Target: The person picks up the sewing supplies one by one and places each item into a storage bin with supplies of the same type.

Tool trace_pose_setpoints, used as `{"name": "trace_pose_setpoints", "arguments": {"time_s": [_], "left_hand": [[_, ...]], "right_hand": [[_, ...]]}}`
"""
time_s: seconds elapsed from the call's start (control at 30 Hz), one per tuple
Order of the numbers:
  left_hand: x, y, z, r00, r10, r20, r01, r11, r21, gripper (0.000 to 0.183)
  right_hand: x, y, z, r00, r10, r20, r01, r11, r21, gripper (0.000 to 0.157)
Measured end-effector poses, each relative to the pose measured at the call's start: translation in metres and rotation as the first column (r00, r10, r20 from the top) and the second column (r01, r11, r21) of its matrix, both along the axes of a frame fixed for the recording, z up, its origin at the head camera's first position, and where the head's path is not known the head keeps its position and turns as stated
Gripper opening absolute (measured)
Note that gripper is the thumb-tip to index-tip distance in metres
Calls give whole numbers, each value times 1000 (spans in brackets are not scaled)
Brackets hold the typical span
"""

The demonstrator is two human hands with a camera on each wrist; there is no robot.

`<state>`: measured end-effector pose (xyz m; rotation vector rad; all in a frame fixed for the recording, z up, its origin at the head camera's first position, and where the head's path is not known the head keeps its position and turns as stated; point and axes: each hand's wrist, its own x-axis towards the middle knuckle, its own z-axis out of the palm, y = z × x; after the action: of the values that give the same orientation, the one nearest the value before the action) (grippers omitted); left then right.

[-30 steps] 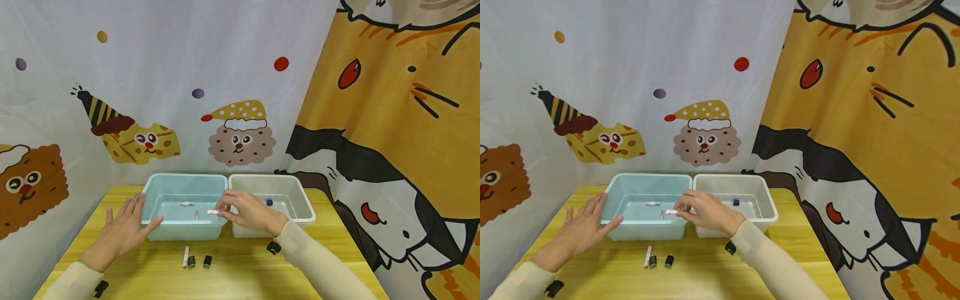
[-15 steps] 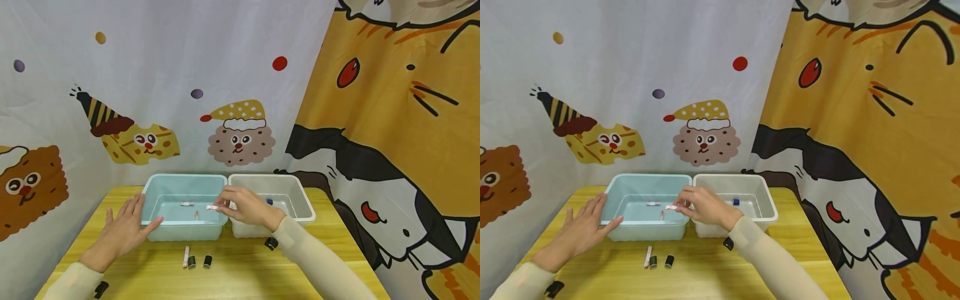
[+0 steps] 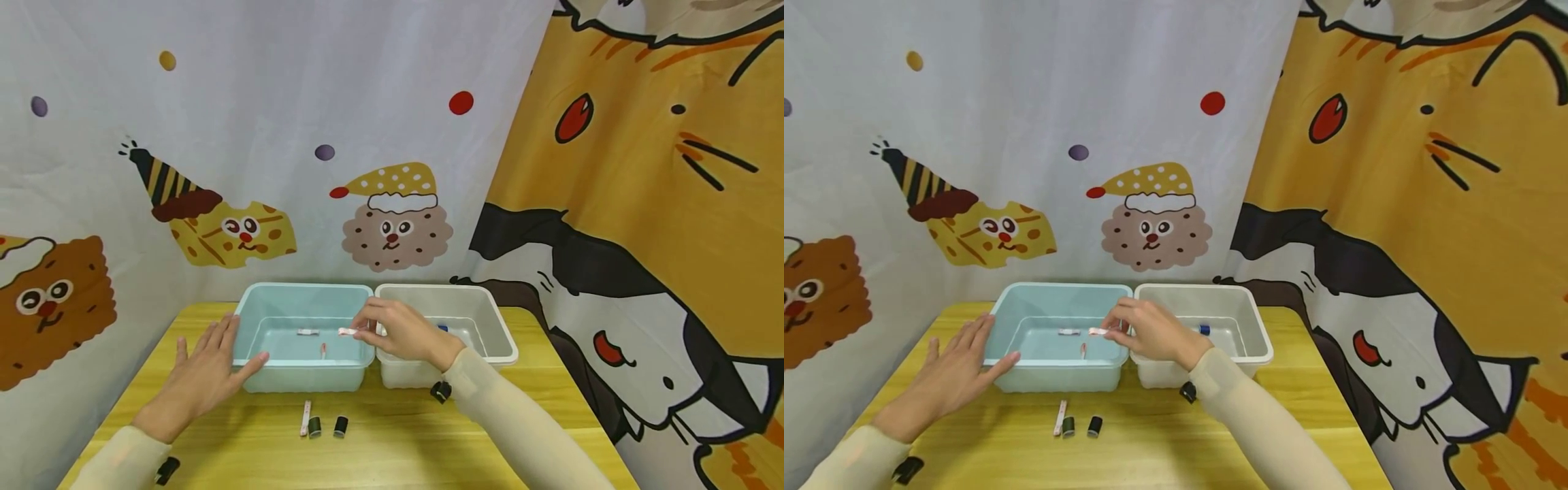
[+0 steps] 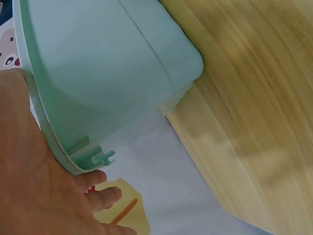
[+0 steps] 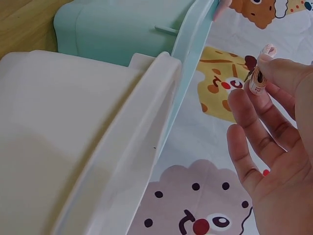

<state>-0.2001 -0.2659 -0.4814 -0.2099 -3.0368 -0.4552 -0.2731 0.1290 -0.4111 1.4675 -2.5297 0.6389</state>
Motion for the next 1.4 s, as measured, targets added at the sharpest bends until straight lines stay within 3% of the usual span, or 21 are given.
{"name": "trace_pose_setpoints", "arguments": {"time_s": [0.97,1.4], "left_hand": [[0,0,0,1000,5,-2,-5,1000,-7,122],[0,0,-1,1000,6,-7,-6,1000,6,121]], "right_hand": [[-27,-23,9,1000,-14,11,13,999,31,16],[-39,-29,13,997,-34,75,31,999,41,17]]}}
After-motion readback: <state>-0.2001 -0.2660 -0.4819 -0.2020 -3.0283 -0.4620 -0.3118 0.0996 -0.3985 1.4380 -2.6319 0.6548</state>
